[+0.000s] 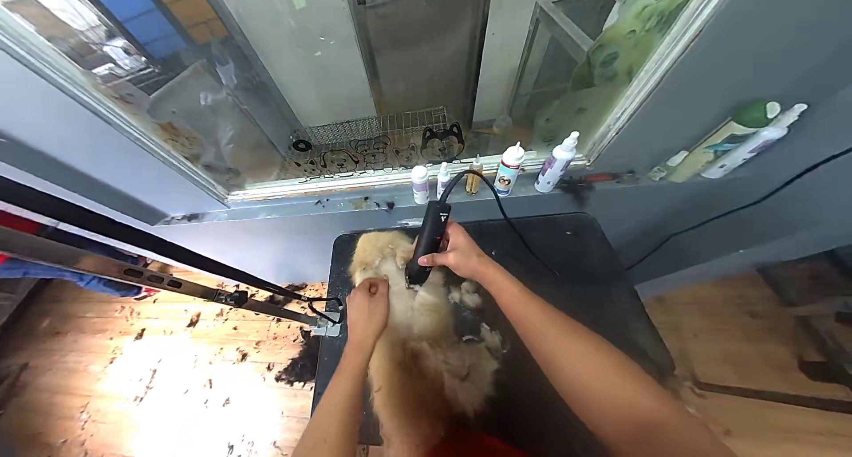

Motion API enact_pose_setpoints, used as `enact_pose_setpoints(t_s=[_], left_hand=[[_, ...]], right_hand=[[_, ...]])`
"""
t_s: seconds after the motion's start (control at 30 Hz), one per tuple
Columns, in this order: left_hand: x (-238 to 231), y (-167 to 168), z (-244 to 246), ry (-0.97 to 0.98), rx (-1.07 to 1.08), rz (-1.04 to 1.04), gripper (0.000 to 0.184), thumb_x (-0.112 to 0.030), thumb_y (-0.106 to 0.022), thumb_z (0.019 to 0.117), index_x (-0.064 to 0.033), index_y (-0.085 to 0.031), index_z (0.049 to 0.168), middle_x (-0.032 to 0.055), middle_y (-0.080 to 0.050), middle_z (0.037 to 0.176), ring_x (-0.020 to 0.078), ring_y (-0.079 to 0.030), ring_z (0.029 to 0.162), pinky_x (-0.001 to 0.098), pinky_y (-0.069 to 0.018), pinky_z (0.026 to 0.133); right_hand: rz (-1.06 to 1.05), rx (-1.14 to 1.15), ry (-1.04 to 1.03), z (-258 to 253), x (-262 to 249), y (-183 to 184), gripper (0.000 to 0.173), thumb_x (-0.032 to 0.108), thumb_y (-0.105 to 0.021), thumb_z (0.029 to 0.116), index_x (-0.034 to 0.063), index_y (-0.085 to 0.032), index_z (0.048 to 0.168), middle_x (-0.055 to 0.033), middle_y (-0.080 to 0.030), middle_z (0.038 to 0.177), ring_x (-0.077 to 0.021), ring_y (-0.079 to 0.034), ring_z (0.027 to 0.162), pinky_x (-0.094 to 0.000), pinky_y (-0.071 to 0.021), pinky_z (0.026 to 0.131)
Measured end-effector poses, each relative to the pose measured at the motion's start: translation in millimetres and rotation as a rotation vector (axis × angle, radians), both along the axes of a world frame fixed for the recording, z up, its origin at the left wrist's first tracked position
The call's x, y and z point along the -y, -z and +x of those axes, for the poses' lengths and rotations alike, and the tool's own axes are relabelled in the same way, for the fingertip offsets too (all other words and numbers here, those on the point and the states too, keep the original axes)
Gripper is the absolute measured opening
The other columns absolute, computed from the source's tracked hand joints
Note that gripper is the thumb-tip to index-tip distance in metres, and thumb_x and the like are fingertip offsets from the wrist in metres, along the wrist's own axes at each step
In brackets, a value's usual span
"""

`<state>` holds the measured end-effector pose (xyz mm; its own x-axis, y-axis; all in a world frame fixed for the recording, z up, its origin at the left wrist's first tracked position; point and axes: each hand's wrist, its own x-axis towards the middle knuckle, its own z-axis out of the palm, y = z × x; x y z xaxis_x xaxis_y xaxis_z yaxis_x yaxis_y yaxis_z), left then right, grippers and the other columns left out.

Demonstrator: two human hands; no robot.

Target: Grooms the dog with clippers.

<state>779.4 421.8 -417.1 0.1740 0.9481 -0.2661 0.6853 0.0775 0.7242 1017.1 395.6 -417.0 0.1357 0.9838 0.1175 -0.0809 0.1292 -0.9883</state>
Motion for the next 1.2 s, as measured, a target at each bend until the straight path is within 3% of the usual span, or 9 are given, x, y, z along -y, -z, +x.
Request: enact_pose_setpoints(t_s=[0.1,0.2,0.3,0.4,0.67,0.9,1.03,1.13,1.2], left_hand=[[-32,-11,9,0.039,-0.262,-0.126,0.077,-0.076,-0.049,0.0927,-0.0028,-0.071,0.089,0.0211,-0.069,0.088,0.0396,-0.069,0.089,0.0642,-0.0533,0.079],[-45,5,8,0.027,-0.250,-0.219,0.090,-0.084,-0.049,0.0862,0.0014,-0.069,0.104,0.0264,-0.069,0.102,0.0432,-0.068,0.100,0.0663,-0.0527,0.085],[-61,44,-1,-0.004,0.012,-0.338,0.090,-0.079,-0.059,0.0847,0.0013,-0.063,0.123,0.0247,-0.068,0.114,0.0386,-0.066,0.106,0.0610,-0.0539,0.090],[-70,49,4,-0.051,0.207,-0.460,0.074,-0.065,-0.063,0.0918,-0.0008,-0.062,0.128,0.0218,-0.068,0.117,0.0336,-0.066,0.109,0.0560,-0.0535,0.093],[-97,55,21,-0.083,0.231,-0.445,0.075,-0.066,-0.063,0.0901,0.0014,-0.065,0.123,0.0211,-0.070,0.114,0.0321,-0.068,0.107,0.0559,-0.0545,0.094],[-102,60,32,-0.075,0.249,-0.273,0.073,-0.070,-0.067,0.0868,-0.0020,-0.068,0.115,0.0173,-0.072,0.104,0.0290,-0.070,0.099,0.0553,-0.0553,0.091],[-102,67,37,-0.068,0.321,-0.184,0.066,-0.065,-0.067,0.0891,-0.0077,-0.067,0.122,0.0124,-0.074,0.105,0.0232,-0.072,0.099,0.0522,-0.0569,0.093],[-102,68,37,-0.093,0.308,-0.186,0.064,-0.066,-0.064,0.0910,-0.0047,-0.070,0.109,0.0134,-0.073,0.093,0.0249,-0.072,0.089,0.0532,-0.0575,0.084],[-103,69,36,-0.084,0.321,-0.179,0.060,-0.062,-0.065,0.0927,-0.0059,-0.070,0.112,0.0125,-0.073,0.096,0.0239,-0.072,0.092,0.0530,-0.0574,0.086]], right_hand=[[0.045,0.053,0.065,-1,-4,-12,0.073,-0.003,-0.089,0.0696,-0.0002,-0.049,0.130,-0.0119,-0.073,0.111,-0.0229,-0.073,0.101,-0.0407,-0.0637,0.090],[0.040,0.117,0.034,-6,-10,-20,0.073,0.002,-0.091,0.0688,0.0022,-0.051,0.129,-0.0097,-0.072,0.111,-0.0197,-0.074,0.099,-0.0380,-0.0648,0.086],[0.009,0.145,0.016,-15,-22,-22,0.078,0.005,-0.093,0.0693,0.0032,-0.048,0.133,-0.0095,-0.072,0.114,-0.0189,-0.073,0.101,-0.0376,-0.0650,0.088],[-0.027,0.267,0.021,-23,-33,-23,0.080,0.012,-0.094,0.0696,0.0037,-0.049,0.135,-0.0085,-0.069,0.116,-0.0150,-0.071,0.106,-0.0354,-0.0621,0.093],[-0.059,0.511,0.112,-27,-56,-26,0.084,0.020,-0.093,0.0710,0.0059,-0.046,0.139,-0.0069,-0.070,0.114,-0.0140,-0.069,0.105,-0.0379,-0.0592,0.095],[-0.184,0.557,0.037,-20,-73,-17,0.090,0.023,-0.095,0.0686,0.0081,-0.044,0.141,-0.0076,-0.070,0.115,-0.0162,-0.069,0.106,-0.0417,-0.0589,0.096],[-0.260,0.569,-0.070,-21,-74,-13,0.091,0.021,-0.095,0.0662,0.0100,-0.045,0.140,-0.0071,-0.069,0.115,-0.0170,-0.069,0.107,-0.0435,-0.0587,0.096],[-0.279,0.538,-0.221,-24,-71,-15,0.087,0.017,-0.094,0.0664,0.0091,-0.047,0.139,-0.0076,-0.071,0.112,-0.0172,-0.071,0.100,-0.0429,-0.0614,0.089],[-0.259,0.482,-0.247,-24,-73,-23,0.082,0.014,-0.094,0.0672,0.0067,-0.050,0.135,-0.0093,-0.072,0.108,-0.0185,-0.073,0.091,-0.0415,-0.0644,0.080]])
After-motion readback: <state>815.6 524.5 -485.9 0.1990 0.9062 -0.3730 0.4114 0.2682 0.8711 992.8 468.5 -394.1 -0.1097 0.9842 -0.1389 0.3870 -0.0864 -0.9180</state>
